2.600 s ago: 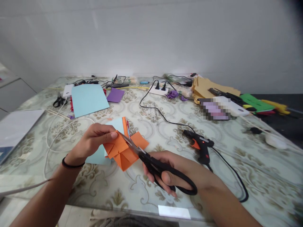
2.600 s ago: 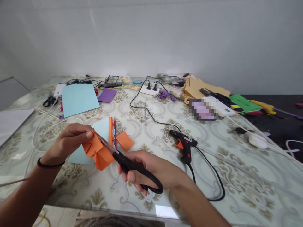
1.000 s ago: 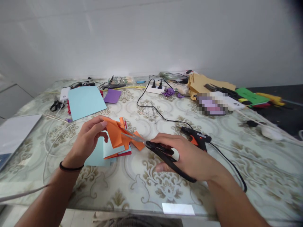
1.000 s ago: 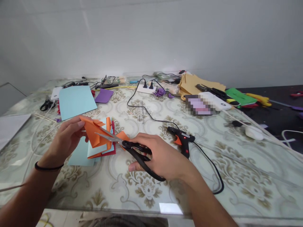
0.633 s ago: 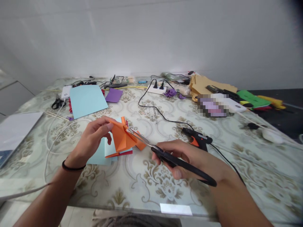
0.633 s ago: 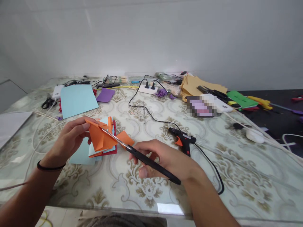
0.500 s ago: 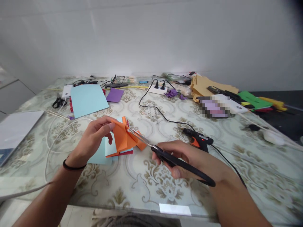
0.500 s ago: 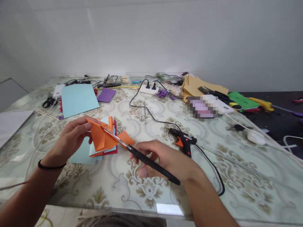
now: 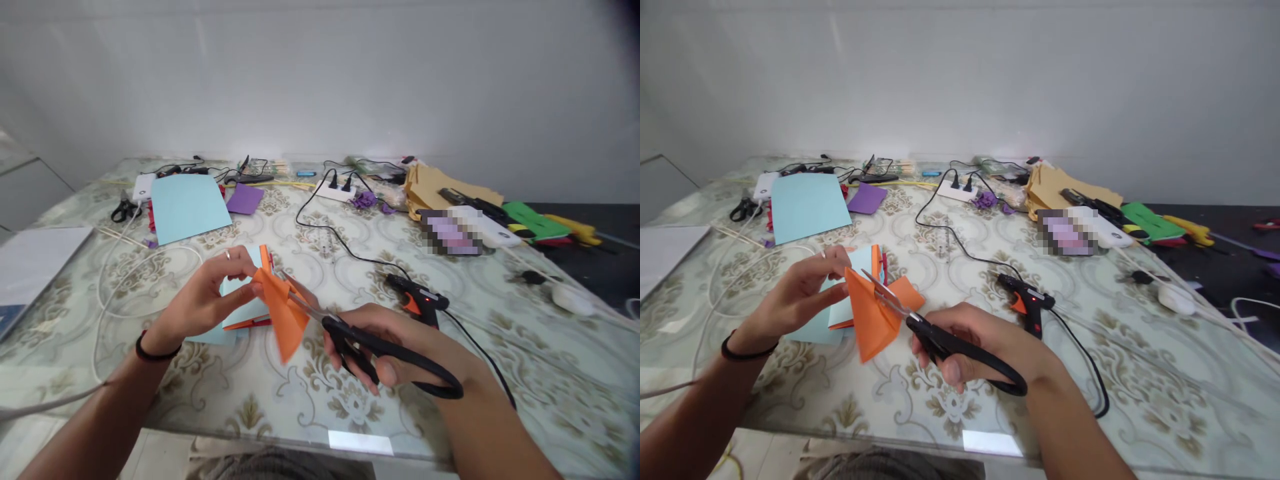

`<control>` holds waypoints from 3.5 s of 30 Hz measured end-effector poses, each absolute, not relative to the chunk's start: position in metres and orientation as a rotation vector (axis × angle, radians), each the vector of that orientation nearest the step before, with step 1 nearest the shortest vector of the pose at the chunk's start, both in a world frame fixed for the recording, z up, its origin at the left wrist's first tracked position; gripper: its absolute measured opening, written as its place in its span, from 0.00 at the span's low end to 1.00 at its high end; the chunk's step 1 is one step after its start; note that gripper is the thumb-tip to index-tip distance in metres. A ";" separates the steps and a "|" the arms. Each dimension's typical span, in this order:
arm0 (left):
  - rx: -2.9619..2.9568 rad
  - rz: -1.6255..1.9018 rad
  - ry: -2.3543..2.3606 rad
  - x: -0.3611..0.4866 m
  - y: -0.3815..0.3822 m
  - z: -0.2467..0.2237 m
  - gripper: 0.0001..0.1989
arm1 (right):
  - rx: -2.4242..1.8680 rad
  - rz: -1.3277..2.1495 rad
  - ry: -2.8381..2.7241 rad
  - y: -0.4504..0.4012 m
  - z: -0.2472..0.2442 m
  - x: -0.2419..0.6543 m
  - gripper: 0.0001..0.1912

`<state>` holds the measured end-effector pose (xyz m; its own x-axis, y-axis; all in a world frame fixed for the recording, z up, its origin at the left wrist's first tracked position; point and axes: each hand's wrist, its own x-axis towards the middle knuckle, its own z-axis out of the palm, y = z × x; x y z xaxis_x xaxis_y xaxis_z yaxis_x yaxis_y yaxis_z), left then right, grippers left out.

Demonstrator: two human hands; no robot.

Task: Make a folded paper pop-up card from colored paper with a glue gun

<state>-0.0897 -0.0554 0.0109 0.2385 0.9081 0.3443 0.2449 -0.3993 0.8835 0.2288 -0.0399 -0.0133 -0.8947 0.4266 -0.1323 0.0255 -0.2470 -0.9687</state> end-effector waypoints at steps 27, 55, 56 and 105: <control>1.665 1.037 0.608 -0.095 -0.054 0.006 0.08 | -0.329 2.548 -1.512 -0.050 -0.029 0.223 0.37; 2.086 0.836 0.622 -0.108 -0.053 0.026 0.12 | -0.527 2.562 -1.625 -0.047 -0.024 0.220 0.36; 2.089 0.835 0.627 -0.108 -0.053 0.026 0.12 | -0.542 2.567 -1.614 -0.048 -0.024 0.220 0.35; 1.226 0.919 0.464 -0.065 -0.063 -0.021 0.23 | -0.862 0.659 -2.041 -0.053 -0.002 0.174 0.16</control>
<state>-0.0652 -0.0630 -0.0208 0.5737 0.8026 0.1634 -0.3450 0.0558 0.9369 0.1737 -0.0528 -0.0022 -0.4417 0.7621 0.4734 0.3409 0.6307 -0.6972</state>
